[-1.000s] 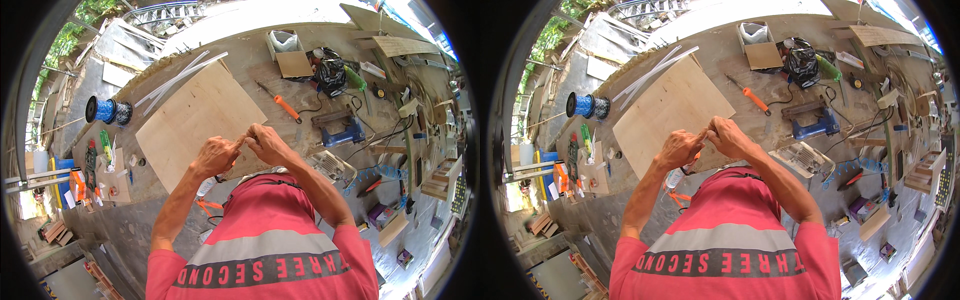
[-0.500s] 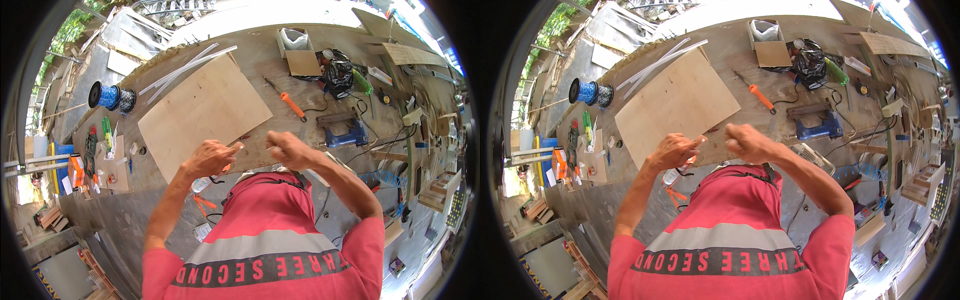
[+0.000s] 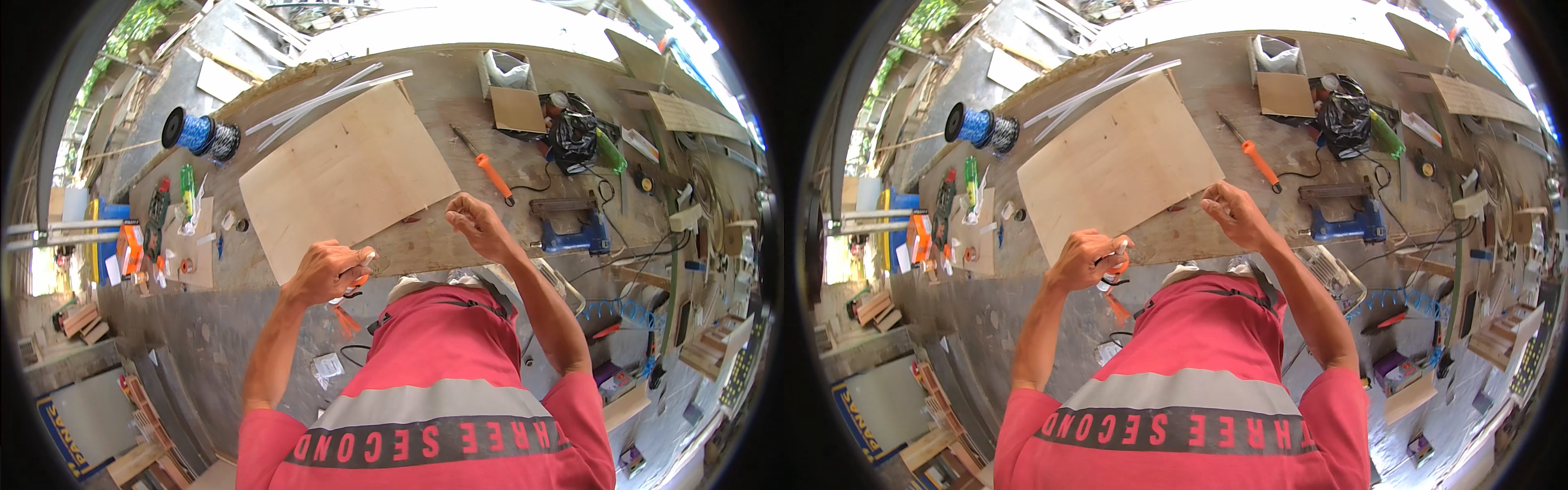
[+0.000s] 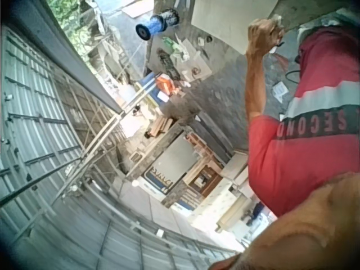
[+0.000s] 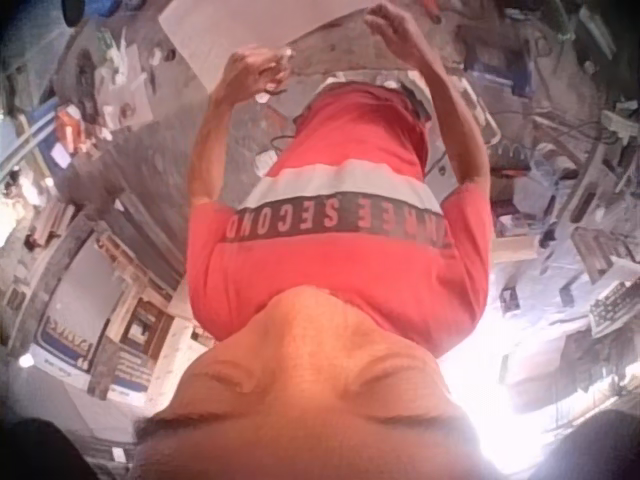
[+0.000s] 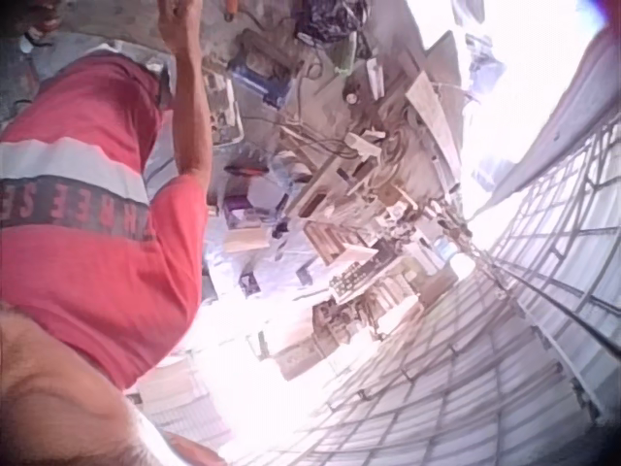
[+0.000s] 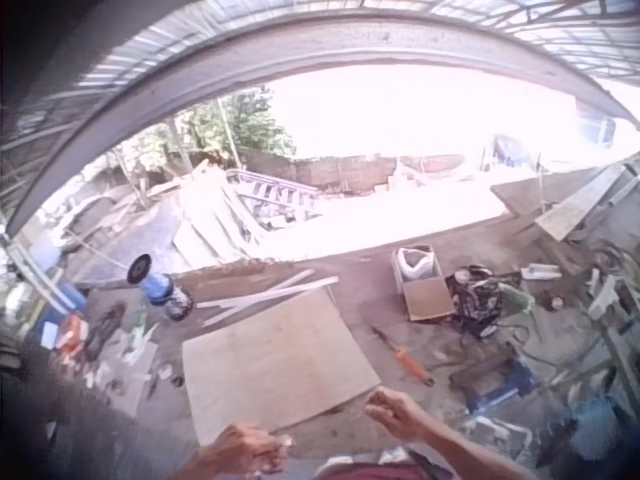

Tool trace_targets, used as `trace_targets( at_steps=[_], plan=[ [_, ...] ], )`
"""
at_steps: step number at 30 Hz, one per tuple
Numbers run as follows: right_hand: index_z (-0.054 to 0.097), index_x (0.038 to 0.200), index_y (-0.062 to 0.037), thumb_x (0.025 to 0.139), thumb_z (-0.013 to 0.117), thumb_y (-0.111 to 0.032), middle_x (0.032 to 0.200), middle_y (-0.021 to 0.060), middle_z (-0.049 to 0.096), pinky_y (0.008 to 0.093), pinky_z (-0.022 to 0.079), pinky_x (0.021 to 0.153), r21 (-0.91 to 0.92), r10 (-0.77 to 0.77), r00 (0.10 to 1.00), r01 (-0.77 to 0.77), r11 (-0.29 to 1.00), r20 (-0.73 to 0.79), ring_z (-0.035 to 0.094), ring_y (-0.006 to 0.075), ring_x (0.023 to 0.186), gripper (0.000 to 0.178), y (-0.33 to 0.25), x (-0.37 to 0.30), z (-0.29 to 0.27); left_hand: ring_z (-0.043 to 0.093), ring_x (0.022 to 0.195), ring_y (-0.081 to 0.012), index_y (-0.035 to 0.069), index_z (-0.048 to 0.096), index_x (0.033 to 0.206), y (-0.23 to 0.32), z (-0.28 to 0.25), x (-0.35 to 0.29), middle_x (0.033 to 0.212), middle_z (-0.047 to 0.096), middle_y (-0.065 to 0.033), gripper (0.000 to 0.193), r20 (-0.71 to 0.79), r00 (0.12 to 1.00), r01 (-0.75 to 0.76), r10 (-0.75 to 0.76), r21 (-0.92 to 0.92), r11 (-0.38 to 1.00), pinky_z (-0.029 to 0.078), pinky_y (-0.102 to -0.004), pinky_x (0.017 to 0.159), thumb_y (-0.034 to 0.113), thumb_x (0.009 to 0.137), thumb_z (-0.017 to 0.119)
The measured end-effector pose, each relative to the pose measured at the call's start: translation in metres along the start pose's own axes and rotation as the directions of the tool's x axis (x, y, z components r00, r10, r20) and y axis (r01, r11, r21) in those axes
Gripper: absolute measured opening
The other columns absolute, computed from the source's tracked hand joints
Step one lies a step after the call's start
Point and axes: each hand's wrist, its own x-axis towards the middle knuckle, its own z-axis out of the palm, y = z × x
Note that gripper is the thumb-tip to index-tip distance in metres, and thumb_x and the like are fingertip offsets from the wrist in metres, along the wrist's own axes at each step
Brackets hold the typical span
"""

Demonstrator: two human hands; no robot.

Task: The person prepares a caulking gun and walks to a workbench. They place a blue sheet on a white board and then apply adhesive from a bottle onto the blue sheet, spreading it with a putty knife.

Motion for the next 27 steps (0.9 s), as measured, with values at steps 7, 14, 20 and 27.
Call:
trace_targets(
  at_steps=[7, 14, 20, 27],
  plan=[
    [0.062, 0.095, 0.0008, 0.098, 0.064, -0.015, 0.073, -0.001, 0.056, 0.0245, 0.043, 0.061, 0.076, 0.13, 0.969, -0.116, 0.99, -0.212, 0.05, 0.0063, 0.068, 0.016, 0.063, -0.012, 0.001, 0.056, 0.056, -0.0221, 0.009, 0.073, 0.101, 0.042, 0.005, -0.066, 0.072, 0.069, -0.0038, 0.013, -0.253, 0.92, 0.289, -0.299, -0.075, 0.954, 0.041, -0.0331, 0.06, 0.014, 0.089, 0.071],
    [0.065, 0.091, 0.0006, 0.096, 0.066, -0.015, 0.074, -0.0014, 0.057, 0.0258, 0.042, 0.061, 0.096, 0.221, 0.968, -0.233, 0.968, 0.116, 0.05, 0.0071, 0.068, 0.017, 0.085, -0.045, 0.034, 0.058, 0.061, -0.0215, 0.001, 0.072, 0.098, 0.107, 0.041, -0.138, 0.08, 0.071, -0.0092, 0.015, -0.655, 0.536, 0.529, -0.532, -0.231, 0.817, 0.046, -0.0335, 0.065, 0.014, 0.091, 0.071],
    [0.068, 0.098, 0.0005, 0.096, 0.067, -0.029, 0.076, 0.0044, 0.061, 0.032, 0.045, 0.066, -0.166, 0.215, 0.762, -0.143, 0.976, 0.611, 0.054, 0.0133, 0.072, 0.029, 0.084, -0.083, 0.105, 0.062, 0.07, -0.0142, -0.003, 0.069, 0.096, 0.2, 0.089, -0.2, 0.089, 0.073, -0.009, 0.018, -0.763, 0.102, 0.611, -0.638, -0.458, 0.646, 0.048, -0.0281, 0.065, 0.015, 0.096, 0.069],
    [0.066, 0.111, -0.0049, 0.1, 0.054, -0.05, 0.093, 0.005, 0.067, 0.0322, 0.05, 0.071, -0.063, 0.034, 0.67, 0.02, 0.998, 0.742, 0.063, 0.0166, 0.081, 0.048, 0.134, -0.152, 0.214, 0.064, 0.071, -0.0101, -0.002, 0.071, 0.096, 0.339, 0.153, -0.266, 0.09, 0.076, -0.0085, 0.012, -0.773, -0.339, 0.592, -0.536, -0.618, 0.517, 0.05, -0.0245, 0.063, 0.01, 0.094, 0.07]
  ],
)
